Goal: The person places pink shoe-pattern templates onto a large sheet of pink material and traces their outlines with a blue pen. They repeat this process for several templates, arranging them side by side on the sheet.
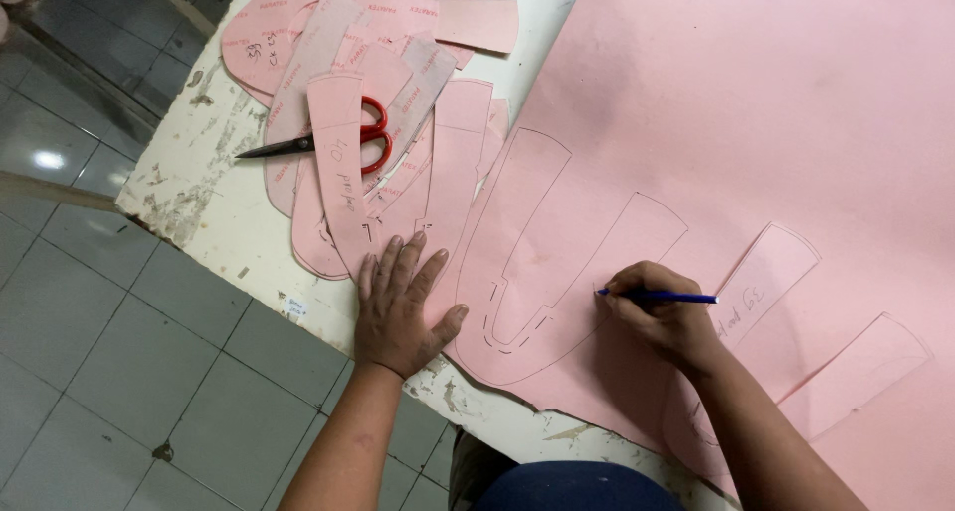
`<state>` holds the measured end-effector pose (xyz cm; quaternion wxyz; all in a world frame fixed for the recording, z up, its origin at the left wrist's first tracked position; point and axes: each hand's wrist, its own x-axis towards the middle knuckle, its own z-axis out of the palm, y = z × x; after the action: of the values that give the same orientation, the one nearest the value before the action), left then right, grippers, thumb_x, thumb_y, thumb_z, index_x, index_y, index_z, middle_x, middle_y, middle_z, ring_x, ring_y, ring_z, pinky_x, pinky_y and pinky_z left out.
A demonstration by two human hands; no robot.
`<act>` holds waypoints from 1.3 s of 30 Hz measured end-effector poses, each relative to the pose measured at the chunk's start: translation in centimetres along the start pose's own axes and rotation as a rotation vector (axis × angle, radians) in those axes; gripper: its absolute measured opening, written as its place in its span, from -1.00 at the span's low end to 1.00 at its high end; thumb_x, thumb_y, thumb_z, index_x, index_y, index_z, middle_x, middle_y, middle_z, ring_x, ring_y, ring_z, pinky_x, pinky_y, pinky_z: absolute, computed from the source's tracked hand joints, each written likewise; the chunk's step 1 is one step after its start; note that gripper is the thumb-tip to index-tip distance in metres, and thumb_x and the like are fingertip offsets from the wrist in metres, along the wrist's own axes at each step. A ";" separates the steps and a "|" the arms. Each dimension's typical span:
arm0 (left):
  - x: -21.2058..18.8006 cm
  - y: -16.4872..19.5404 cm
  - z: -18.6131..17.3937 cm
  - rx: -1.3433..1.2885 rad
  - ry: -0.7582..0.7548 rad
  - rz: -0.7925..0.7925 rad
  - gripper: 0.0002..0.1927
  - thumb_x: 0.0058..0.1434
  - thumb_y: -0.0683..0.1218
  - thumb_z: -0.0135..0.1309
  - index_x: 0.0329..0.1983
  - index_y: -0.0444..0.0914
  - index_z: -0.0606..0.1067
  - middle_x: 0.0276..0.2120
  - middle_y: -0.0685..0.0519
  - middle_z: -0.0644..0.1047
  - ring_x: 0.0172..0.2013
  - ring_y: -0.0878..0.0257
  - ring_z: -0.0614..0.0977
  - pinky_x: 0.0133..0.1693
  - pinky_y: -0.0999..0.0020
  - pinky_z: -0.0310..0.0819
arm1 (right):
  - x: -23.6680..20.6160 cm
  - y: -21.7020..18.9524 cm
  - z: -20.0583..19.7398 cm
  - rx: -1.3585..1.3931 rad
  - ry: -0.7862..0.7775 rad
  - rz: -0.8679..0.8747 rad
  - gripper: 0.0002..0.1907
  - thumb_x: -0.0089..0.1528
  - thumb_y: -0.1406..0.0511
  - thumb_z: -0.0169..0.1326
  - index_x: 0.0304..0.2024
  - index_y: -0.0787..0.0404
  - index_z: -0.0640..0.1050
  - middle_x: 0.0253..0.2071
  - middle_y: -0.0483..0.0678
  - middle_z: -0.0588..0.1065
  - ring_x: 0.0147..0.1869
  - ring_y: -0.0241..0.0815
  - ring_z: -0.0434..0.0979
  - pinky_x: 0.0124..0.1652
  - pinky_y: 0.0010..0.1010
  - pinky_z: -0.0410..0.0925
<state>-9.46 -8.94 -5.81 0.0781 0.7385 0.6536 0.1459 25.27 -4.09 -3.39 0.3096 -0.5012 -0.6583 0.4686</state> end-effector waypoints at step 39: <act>0.0 -0.1 0.2 0.028 -0.022 0.000 -0.25 0.17 0.39 0.00 0.38 0.05 0.31 0.44 0.02 0.18 0.45 0.01 0.12 0.42 -0.16 -0.20 | 0.5 -0.2 0.0 0.059 0.038 -0.050 -0.88 0.18 0.50 0.18 -0.24 0.31 0.55 -0.23 -0.04 0.59 -0.12 -0.29 0.61 -0.12 -0.46 0.48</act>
<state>-9.47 -8.91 -6.00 0.0748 0.7412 0.6546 0.1287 25.06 -3.62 -3.21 0.3484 -0.4842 -0.6502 0.4705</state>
